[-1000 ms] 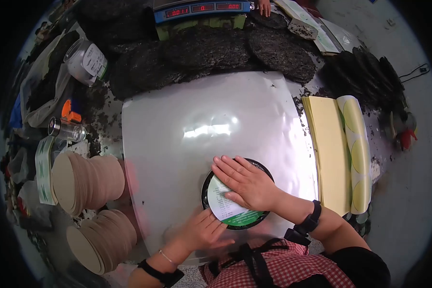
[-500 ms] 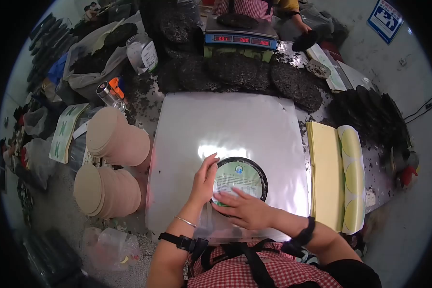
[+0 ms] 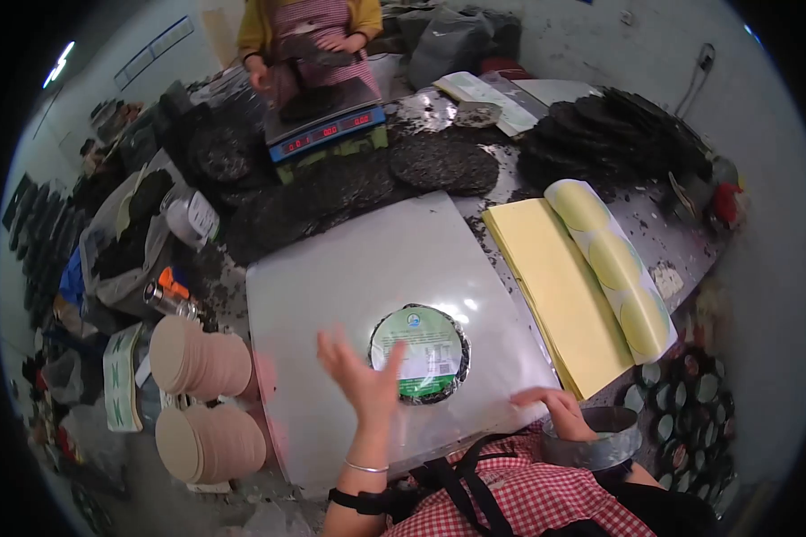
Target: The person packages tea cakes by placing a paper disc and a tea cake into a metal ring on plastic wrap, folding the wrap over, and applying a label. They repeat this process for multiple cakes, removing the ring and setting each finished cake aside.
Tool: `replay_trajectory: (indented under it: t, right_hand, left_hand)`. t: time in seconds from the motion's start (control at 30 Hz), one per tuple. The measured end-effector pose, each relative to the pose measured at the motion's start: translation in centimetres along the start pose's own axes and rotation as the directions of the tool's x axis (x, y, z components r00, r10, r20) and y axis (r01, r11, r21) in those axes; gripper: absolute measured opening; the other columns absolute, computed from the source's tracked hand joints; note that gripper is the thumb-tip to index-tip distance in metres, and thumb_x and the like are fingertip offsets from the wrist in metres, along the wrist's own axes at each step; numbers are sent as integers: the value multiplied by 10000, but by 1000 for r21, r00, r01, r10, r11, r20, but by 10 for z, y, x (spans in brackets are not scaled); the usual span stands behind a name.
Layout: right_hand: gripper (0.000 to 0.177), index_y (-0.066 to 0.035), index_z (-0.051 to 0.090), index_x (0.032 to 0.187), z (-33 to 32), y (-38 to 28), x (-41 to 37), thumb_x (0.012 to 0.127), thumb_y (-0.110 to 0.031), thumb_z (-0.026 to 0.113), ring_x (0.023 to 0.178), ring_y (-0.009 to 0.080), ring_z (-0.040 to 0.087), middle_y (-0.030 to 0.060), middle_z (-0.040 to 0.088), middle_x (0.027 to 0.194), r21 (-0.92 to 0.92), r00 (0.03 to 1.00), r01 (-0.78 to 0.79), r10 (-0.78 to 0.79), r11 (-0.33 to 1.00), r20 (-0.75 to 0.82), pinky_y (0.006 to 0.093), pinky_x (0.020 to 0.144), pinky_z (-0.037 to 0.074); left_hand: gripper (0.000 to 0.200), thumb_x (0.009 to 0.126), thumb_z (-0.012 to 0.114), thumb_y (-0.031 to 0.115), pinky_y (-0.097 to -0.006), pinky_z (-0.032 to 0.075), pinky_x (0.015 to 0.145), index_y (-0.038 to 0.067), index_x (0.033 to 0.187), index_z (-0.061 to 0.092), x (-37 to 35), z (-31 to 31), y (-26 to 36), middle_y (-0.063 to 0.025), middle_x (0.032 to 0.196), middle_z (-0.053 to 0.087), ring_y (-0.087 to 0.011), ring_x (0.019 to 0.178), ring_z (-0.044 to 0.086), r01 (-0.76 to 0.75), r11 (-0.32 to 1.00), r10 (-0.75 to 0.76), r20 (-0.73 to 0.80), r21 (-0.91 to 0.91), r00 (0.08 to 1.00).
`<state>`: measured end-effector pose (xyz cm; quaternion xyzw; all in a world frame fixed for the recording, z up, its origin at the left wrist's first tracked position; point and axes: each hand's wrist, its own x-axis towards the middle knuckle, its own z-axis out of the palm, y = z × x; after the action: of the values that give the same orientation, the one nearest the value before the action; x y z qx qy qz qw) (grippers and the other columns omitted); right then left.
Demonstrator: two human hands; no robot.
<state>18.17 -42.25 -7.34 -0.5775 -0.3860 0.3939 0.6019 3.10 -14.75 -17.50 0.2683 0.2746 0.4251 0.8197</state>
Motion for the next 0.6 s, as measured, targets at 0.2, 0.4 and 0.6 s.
replay_trajectory:
  t: [0.2, 0.4, 0.6]
  right_hand:
    - [433, 22, 660, 971, 24, 69, -122, 1053, -356, 466, 911, 294, 675, 174, 709, 957, 101, 939, -263, 279, 959, -200, 421, 801, 521]
    - [711, -4, 554, 1362, 3, 5, -160, 1051, -605, 336, 950, 262, 676, 129, 692, 1014, 787, 674, -325, 712, 524, -197, 406, 887, 529]
    - [491, 47, 497, 1399, -43, -126, -107, 1002, -230, 579, 620, 216, 675, 138, 689, 776, 449, 740, -139, 394, 883, -545, 354, 606, 562]
  left_hand:
    - [504, 887, 755, 150, -427, 512, 996, 38, 1301, 489, -83, 166, 32, -144, 1321, 562, -259, 1141, 640, 149, 758, -534, 472, 635, 701]
    - [408, 718, 892, 288, -283, 512, 775, 28, 959, 690, -77, 200, -50, -85, 940, 707, -239, 948, 671, -699, -132, -409, 604, 702, 684]
    - [273, 804, 831, 234, -319, 524, 665, 13, 799, 671, -47, 124, -74, -106, 868, 725, -215, 706, 674, -396, 251, -499, 469, 883, 729]
